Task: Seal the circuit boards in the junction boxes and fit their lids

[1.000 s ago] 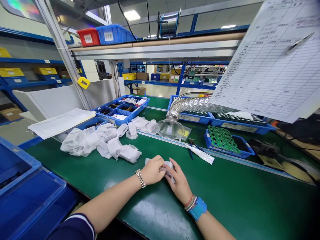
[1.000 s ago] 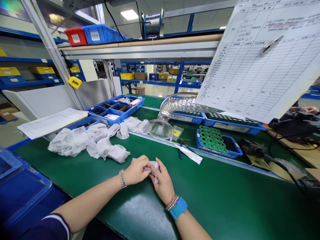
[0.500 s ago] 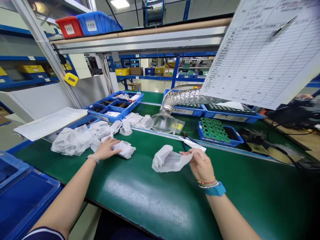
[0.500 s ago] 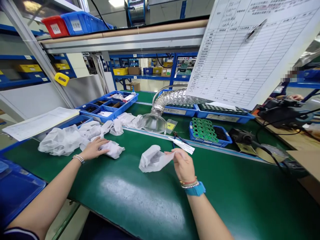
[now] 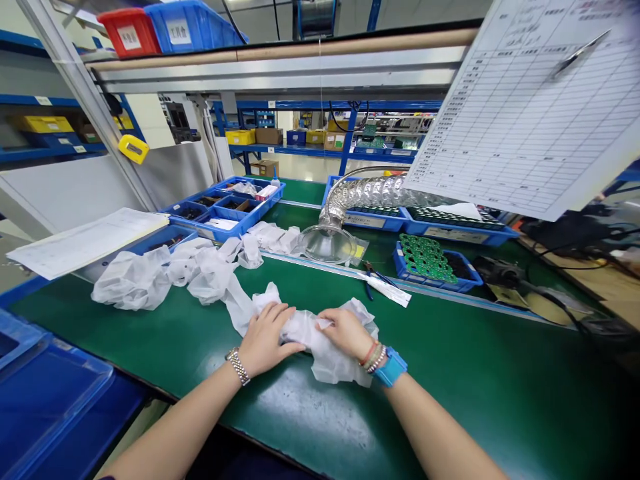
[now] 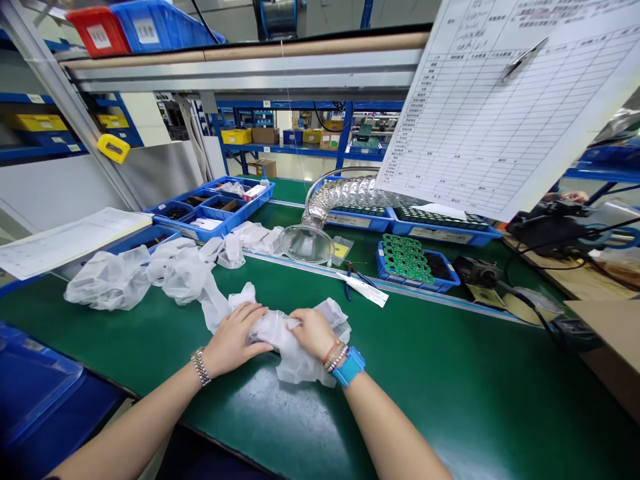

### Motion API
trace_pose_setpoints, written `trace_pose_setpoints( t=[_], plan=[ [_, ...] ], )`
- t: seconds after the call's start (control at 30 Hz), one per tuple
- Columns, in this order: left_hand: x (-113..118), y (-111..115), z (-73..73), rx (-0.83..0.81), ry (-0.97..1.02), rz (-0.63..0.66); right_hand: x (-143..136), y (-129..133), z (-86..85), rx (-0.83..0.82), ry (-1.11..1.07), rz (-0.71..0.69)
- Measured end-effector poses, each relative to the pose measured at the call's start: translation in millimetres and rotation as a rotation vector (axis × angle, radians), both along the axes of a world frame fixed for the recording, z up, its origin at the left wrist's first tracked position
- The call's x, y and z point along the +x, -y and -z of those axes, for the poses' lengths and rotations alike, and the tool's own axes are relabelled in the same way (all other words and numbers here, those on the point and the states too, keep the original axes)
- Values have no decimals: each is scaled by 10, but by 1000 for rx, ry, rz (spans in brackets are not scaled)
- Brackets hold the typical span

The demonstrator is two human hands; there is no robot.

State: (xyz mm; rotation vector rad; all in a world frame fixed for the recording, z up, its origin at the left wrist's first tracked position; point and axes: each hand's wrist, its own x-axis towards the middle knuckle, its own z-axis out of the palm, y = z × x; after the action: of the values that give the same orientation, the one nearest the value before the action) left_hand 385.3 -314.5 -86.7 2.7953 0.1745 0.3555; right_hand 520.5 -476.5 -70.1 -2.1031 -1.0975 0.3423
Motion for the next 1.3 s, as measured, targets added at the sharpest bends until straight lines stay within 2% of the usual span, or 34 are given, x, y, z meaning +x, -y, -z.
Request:
trace_pose_setpoints(
  t=[0.1, 0.17, 0.23, 0.3, 0.43, 0.5, 0.57, 0.7, 0.8, 0.9, 0.97, 1.03, 1.07, 1.13, 1.2, 1.3],
  plan=[
    [-99, -261, 73, -102, 26, 68, 77, 170, -43, 187, -13, -102],
    [-147, -423, 135, -193, 49, 80, 144, 363, -151, 339, -136, -210],
    [-160, -514, 177, -295, 86, 91, 202, 557, -260, 436, -307, -255],
    [-141, -527, 176, -424, 122, 75, 235, 721, -340, 544, -446, -247],
    [-75, -418, 48, -715, 149, -87, 221, 922, -441, 707, -592, -311],
    [-49, -341, -37, -835, 171, -82, 183, 933, -501, 727, -624, -360],
    [-24, -261, -110, -940, 202, -1, 133, 854, -572, 693, -616, -378],
    [31, -66, -213, -1028, 270, 137, 10, 414, -629, 350, -326, -270],
    [16, 67, -269, -912, 272, 211, -68, 35, -524, 211, -43, -294],
    [-97, 25, -300, -607, 288, 227, -75, -115, -413, 251, 131, -261],
    [-197, -164, -294, -315, 355, 89, -32, -63, -412, 339, 174, -195],
    [-269, -456, -262, -85, 417, -167, 27, 49, -468, 446, 182, -132],
    [-282, -614, -242, -34, 410, -298, 54, 105, -505, 496, 183, -97],
    [-248, -883, -211, 7, 326, -452, 93, 191, -571, 575, 174, -31],
    [-126, -1027, -216, 90, 245, -437, 111, 231, -599, 623, 142, 5],
    [209, -993, -290, 190, 174, -223, 116, 235, -561, 650, 0, -13]
  ],
)
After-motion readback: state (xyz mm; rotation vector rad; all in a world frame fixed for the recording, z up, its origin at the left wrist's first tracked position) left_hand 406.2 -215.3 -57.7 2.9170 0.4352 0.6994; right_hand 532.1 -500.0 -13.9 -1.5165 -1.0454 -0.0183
